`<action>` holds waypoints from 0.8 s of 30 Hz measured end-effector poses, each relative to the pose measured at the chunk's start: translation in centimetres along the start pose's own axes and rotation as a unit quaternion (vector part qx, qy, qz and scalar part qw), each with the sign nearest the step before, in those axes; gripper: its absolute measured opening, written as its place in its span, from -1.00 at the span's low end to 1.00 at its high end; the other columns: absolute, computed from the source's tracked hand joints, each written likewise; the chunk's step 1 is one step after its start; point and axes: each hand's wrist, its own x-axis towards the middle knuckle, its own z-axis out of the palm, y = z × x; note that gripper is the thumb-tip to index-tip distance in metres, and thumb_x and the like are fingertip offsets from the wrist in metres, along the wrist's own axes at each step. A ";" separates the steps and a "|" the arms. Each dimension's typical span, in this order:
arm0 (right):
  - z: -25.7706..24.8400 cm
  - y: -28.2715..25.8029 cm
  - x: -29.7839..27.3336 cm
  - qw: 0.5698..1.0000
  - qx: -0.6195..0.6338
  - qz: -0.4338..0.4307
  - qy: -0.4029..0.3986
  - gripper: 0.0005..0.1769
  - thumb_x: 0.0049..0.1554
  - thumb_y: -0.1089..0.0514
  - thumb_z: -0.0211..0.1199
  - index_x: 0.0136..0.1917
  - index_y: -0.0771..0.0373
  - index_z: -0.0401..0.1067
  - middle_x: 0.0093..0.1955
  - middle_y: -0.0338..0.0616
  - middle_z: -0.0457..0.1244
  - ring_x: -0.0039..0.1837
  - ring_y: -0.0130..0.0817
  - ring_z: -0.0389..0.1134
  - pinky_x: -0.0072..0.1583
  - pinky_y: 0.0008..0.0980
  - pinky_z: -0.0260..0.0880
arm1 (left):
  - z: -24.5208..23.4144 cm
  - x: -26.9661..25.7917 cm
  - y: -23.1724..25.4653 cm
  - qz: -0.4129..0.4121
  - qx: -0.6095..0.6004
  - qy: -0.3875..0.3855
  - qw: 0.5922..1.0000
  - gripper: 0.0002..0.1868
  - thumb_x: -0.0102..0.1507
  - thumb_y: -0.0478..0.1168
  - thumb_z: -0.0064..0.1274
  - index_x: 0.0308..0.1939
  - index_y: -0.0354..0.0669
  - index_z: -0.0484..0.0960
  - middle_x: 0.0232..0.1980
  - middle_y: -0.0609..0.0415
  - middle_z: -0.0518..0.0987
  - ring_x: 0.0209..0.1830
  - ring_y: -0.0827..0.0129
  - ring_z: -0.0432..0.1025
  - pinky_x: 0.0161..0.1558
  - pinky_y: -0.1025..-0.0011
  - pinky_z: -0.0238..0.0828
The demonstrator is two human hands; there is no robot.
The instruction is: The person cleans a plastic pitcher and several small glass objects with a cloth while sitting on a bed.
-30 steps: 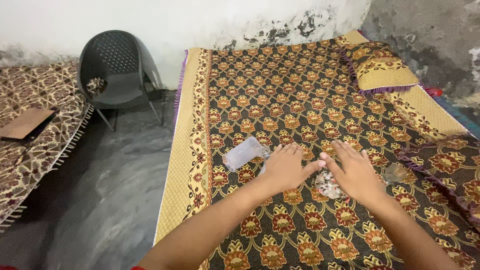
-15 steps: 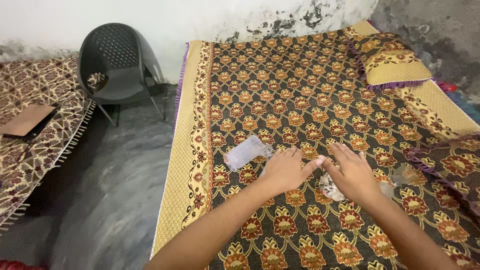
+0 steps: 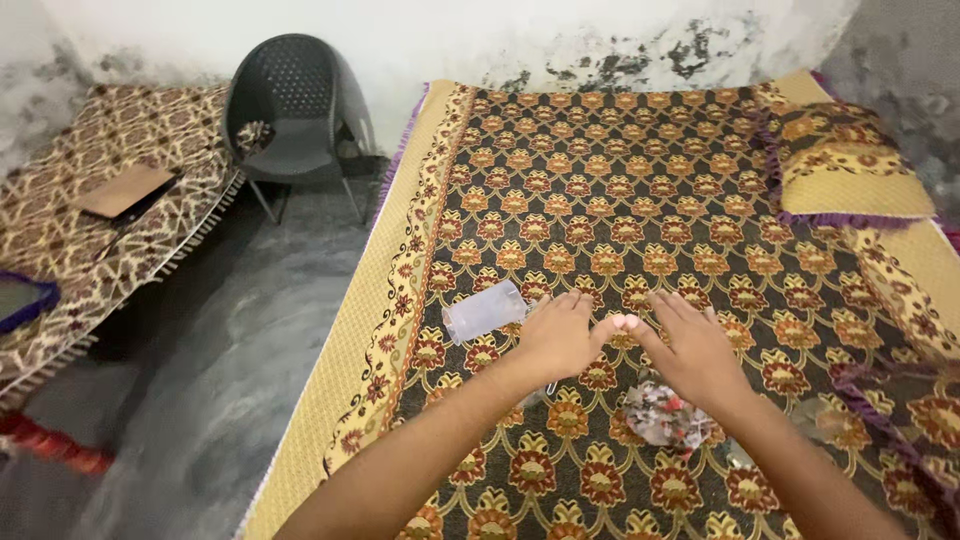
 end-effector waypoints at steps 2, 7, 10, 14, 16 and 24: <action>0.2 1.4 0.5 1.000 0.003 -0.009 -0.008 -0.15 0.24 -0.41 -0.11 0.51 0.25 0.20 0.54 0.14 0.10 0.60 -0.02 0.03 0.56 0.11 -0.16 | 0.8 0.5 0.6 -0.015 0.003 0.002 1.000 -0.11 0.37 0.36 -0.45 0.41 -0.36 0.33 0.45 -0.30 0.32 0.51 -0.03 0.15 0.49 0.03 -0.11; 1.1 3.4 1.5 0.998 0.029 -0.023 -0.051 -0.15 0.24 -0.40 -0.14 0.52 0.25 0.19 0.54 0.14 0.08 0.61 -0.02 -0.01 0.55 0.13 -0.21 | 2.0 0.9 1.9 -0.056 0.036 -0.013 0.998 -0.13 0.40 0.36 -0.45 0.37 -0.39 0.36 0.45 -0.29 0.35 0.50 -0.03 0.19 0.48 0.01 -0.07; 1.6 3.4 2.3 0.996 0.046 -0.039 -0.062 -0.13 0.25 -0.42 -0.13 0.53 0.27 0.16 0.57 0.13 0.05 0.61 -0.02 -0.03 0.55 0.13 -0.25 | 2.0 0.4 2.5 -0.049 0.009 0.090 0.995 -0.15 0.39 0.34 -0.35 0.35 -0.41 0.39 0.37 -0.33 0.42 0.43 -0.07 0.25 0.46 -0.05 -0.08; 3.5 2.6 2.3 0.994 0.068 -0.027 -0.083 -0.17 0.25 -0.38 -0.12 0.52 0.25 0.18 0.57 0.09 0.06 0.60 -0.03 0.01 0.54 0.16 -0.19 | 2.3 -0.4 2.1 -0.111 -0.011 0.102 0.989 -0.29 0.38 0.27 -0.27 0.19 -0.33 0.52 0.29 -0.26 0.52 0.38 -0.05 0.34 0.43 0.02 0.08; 4.8 2.7 2.5 0.993 0.069 -0.044 -0.083 -0.20 0.25 -0.35 -0.13 0.52 0.24 0.19 0.56 0.08 0.08 0.60 -0.04 0.03 0.54 0.18 -0.17 | 3.1 -0.4 1.4 -0.114 -0.008 0.123 0.986 -0.32 0.39 0.25 -0.24 0.16 -0.33 0.54 0.28 -0.27 0.52 0.38 -0.05 0.35 0.44 0.03 0.09; 9.8 1.3 3.8 0.992 0.071 -0.081 -0.070 -0.21 0.27 -0.30 -0.09 0.52 0.31 0.19 0.53 0.18 0.10 0.57 0.08 0.04 0.51 0.13 -0.11 | 5.2 -1.2 -3.2 -0.112 0.012 0.142 0.983 -0.24 0.39 0.26 -0.20 0.27 -0.43 0.47 0.33 -0.34 0.47 0.39 -0.08 0.31 0.44 -0.08 -0.01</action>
